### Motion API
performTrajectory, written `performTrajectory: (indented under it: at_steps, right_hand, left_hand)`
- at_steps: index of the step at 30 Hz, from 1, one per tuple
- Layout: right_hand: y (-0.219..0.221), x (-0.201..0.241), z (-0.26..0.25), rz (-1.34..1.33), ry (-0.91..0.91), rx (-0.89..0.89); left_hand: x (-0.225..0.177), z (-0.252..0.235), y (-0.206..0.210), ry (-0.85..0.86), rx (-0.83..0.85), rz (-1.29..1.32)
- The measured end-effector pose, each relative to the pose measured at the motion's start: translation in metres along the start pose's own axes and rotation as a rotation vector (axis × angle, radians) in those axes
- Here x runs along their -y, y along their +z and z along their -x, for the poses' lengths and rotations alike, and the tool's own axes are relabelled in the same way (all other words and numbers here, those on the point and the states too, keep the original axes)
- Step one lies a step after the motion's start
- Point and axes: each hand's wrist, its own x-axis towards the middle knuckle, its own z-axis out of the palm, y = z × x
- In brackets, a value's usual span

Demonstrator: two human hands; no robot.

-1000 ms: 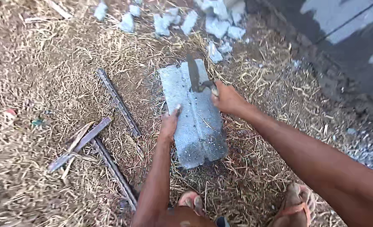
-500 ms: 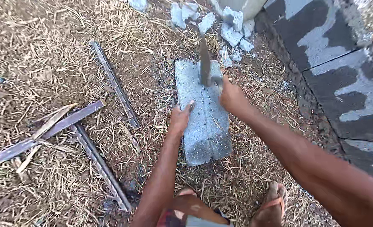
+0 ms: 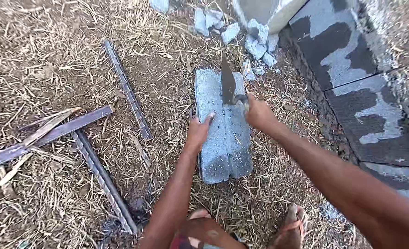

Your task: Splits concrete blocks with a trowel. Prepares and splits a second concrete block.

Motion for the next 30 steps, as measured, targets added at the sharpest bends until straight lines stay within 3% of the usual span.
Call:
performTrajectory:
  at_steps: [5,8,11,13,18,20,22,24,28,30]
  right_hand:
    - [-0.031,0.040,-0.080,0.031,-0.045,-0.056]
    - [-0.005,0.038,-0.044,-0.058,-0.004,-0.113]
    - [0.016,0.003,0.014,-0.088,-0.055,-0.075]
    - [0.009,-0.009,0.005,-0.022,-0.035,-0.035]
    - [-0.022,0.036,-0.068,-0.003,0.003,-0.061]
    - [-0.003,0.032,-0.041,-0.062,0.017,-0.110]
    - [0.025,0.012,0.017,-0.125,-0.004,-0.139]
    - [0.026,-0.003,0.039,-0.091,0.022,-0.054]
    - [-0.002,0.006,-0.004,0.027,0.023,-0.026]
    - [0.006,0.018,-0.009,-0.003,0.043,-0.071]
  left_hand:
    - [-0.006,0.007,0.001,-0.031,-0.007,0.007]
    - [-0.003,0.009,0.002,-0.017,-0.007,0.014]
    - [0.002,0.004,-0.001,0.004,-0.006,0.005]
    - [-0.002,-0.001,0.004,-0.004,-0.015,0.005]
    - [-0.002,0.005,0.000,0.002,0.003,0.019]
    - [-0.005,0.008,0.001,-0.002,0.010,0.032]
    - [-0.006,0.009,0.000,0.003,0.003,0.037]
    - [-0.004,0.007,0.000,0.009,0.008,0.030]
    - [-0.004,-0.009,0.001,0.010,-0.007,0.024]
    - [-0.002,-0.012,0.001,0.011,-0.011,0.030]
